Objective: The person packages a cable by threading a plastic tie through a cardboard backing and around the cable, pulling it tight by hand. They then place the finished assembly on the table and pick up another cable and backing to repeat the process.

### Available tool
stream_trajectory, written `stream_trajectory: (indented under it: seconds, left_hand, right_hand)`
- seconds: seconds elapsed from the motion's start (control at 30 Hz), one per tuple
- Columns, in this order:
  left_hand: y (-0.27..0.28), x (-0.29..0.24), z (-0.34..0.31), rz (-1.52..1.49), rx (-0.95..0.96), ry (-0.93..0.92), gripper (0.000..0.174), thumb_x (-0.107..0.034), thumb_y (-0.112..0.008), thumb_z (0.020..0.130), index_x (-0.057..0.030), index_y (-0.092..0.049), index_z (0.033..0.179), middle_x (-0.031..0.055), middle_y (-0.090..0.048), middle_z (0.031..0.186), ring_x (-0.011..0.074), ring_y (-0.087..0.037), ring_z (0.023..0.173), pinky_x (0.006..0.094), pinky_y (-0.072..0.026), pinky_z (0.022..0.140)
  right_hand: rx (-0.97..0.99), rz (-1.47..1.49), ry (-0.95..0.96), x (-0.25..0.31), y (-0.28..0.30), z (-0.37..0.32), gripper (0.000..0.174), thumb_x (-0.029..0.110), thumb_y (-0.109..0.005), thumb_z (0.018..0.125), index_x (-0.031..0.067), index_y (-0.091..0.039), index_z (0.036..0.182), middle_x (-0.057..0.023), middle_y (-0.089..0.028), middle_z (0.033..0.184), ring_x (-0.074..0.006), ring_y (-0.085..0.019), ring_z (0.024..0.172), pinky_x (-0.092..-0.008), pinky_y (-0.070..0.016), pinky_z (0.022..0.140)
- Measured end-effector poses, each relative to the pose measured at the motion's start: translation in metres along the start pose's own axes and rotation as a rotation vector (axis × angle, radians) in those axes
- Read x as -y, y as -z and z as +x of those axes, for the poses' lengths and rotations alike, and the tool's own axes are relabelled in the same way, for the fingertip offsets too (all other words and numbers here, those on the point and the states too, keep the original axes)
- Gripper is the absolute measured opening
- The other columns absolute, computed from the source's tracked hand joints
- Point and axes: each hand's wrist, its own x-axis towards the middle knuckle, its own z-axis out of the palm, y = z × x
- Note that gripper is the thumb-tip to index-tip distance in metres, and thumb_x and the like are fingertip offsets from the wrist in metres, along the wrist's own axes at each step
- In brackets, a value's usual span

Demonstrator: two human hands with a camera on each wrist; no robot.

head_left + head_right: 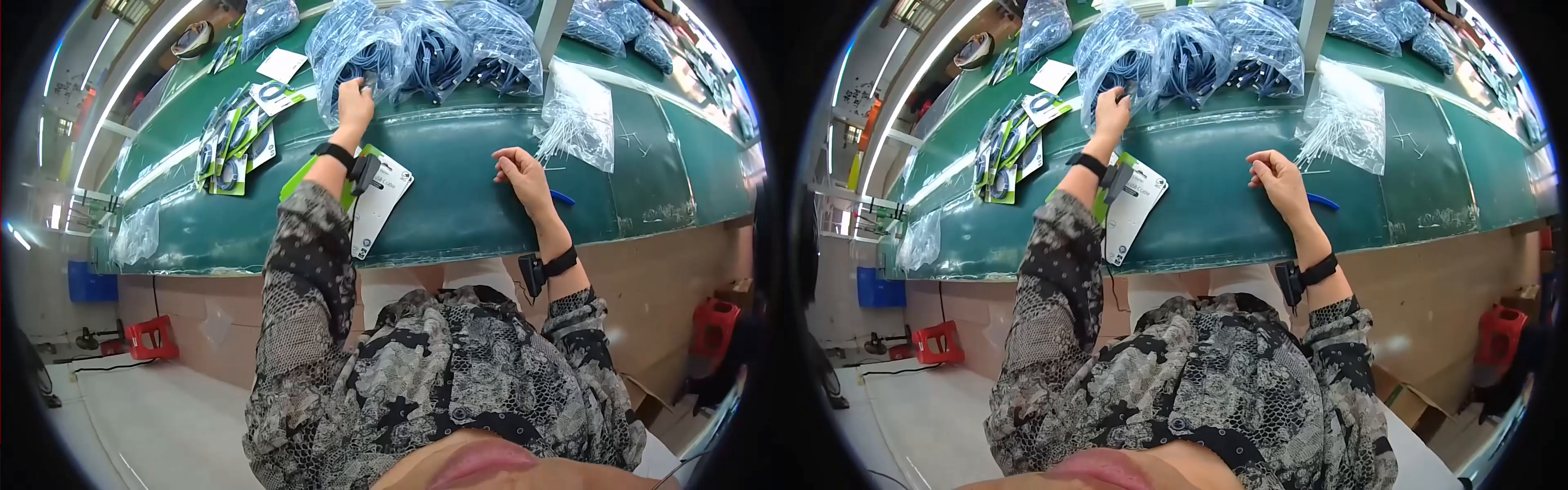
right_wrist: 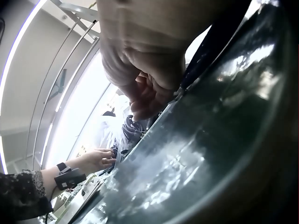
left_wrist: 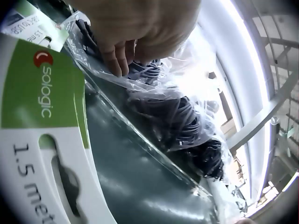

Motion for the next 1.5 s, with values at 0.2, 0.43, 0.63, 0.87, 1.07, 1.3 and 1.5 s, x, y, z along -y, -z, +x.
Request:
stream_trajectory:
  seconds: [0.2,0.43,0.63,0.87,1.07,1.3,1.5]
  left_hand:
    - [-0.003,-0.017,0.02,0.431,-0.216,-0.336,0.026,-0.019,-0.064,0.079,-0.0039,-0.063,0.1,0.013,-0.064,0.09,0.0308,-0.061,0.085,0.0367,-0.0482,0.076]
    - [-0.006,-0.045,0.016,-0.06,0.097,0.198,0.019,-0.013,-0.067,0.078,-0.0031,-0.062,0.093,0.0078,-0.063,0.078,0.0214,-0.061,0.071,0.0308,-0.0465,0.061]
    - [0.042,-0.125,-0.064,-0.595,0.327,0.279,0.009,-0.009,-0.065,0.082,-0.0033,-0.059,0.085,0.001,-0.059,0.074,0.0076,-0.058,0.066,0.0205,-0.0427,0.055]
    - [0.069,-0.15,-0.149,0.092,0.386,-0.293,0.007,-0.004,-0.064,0.081,-0.0013,-0.058,0.084,0.0041,-0.059,0.077,0.0127,-0.061,0.063,0.0259,-0.0455,0.054]
    - [0.086,-0.159,-0.174,0.339,0.245,-0.583,0.009,-0.001,-0.063,0.079,-0.0026,-0.058,0.086,0.0078,-0.059,0.079,0.0156,-0.064,0.065,0.028,-0.0473,0.055]
    - [0.084,-0.157,-0.195,-0.584,0.461,0.218,0.006,-0.009,-0.06,0.087,-0.0029,-0.06,0.089,0.0056,-0.059,0.088,0.0165,-0.061,0.081,0.0299,-0.0484,0.064]
    - [0.046,-0.155,-0.207,-1.311,0.279,0.444,0.012,-0.017,-0.055,0.093,-0.007,-0.054,0.099,0.0044,-0.061,0.089,0.0145,-0.06,0.078,0.028,-0.0491,0.069]
  right_hand:
    - [-0.033,-0.063,0.032,0.002,-0.002,-0.003,0.015,0.01,-0.051,0.092,0.0004,-0.06,0.101,-0.0016,-0.056,0.08,-0.0065,-0.054,0.068,-0.0216,-0.0491,0.067]
    - [-0.052,-0.102,0.074,0.0,-0.002,-0.004,0.016,0.009,-0.051,0.091,-0.0006,-0.06,0.101,-0.002,-0.057,0.079,-0.0064,-0.054,0.067,-0.021,-0.0483,0.064]
    - [0.11,-0.005,0.051,0.035,-0.058,0.006,0.024,0.015,-0.055,0.091,0.0003,-0.059,0.109,-0.0034,-0.062,0.09,-0.0053,-0.051,0.062,-0.0207,-0.0434,0.056]
    - [0.311,0.644,-0.214,0.036,-0.083,0.043,0.035,0.024,-0.056,0.092,-0.0004,-0.054,0.117,-0.0028,-0.061,0.1,-0.0058,-0.044,0.058,-0.0204,-0.0421,0.057]
    - [0.249,0.6,-0.064,0.047,-0.082,0.004,0.03,0.02,-0.055,0.093,0.0,-0.055,0.115,-0.0041,-0.061,0.099,-0.0076,-0.053,0.066,-0.0225,-0.0474,0.063]
    - [0.149,0.519,0.066,0.06,-0.073,-0.022,0.026,0.015,-0.055,0.093,-0.001,-0.054,0.113,-0.0063,-0.061,0.097,-0.0094,-0.058,0.07,-0.0233,-0.0497,0.066]
    - [0.135,0.51,0.047,0.063,-0.076,-0.028,0.024,0.015,-0.055,0.093,-0.0009,-0.054,0.111,-0.008,-0.061,0.098,-0.0098,-0.059,0.069,-0.0237,-0.0505,0.066]
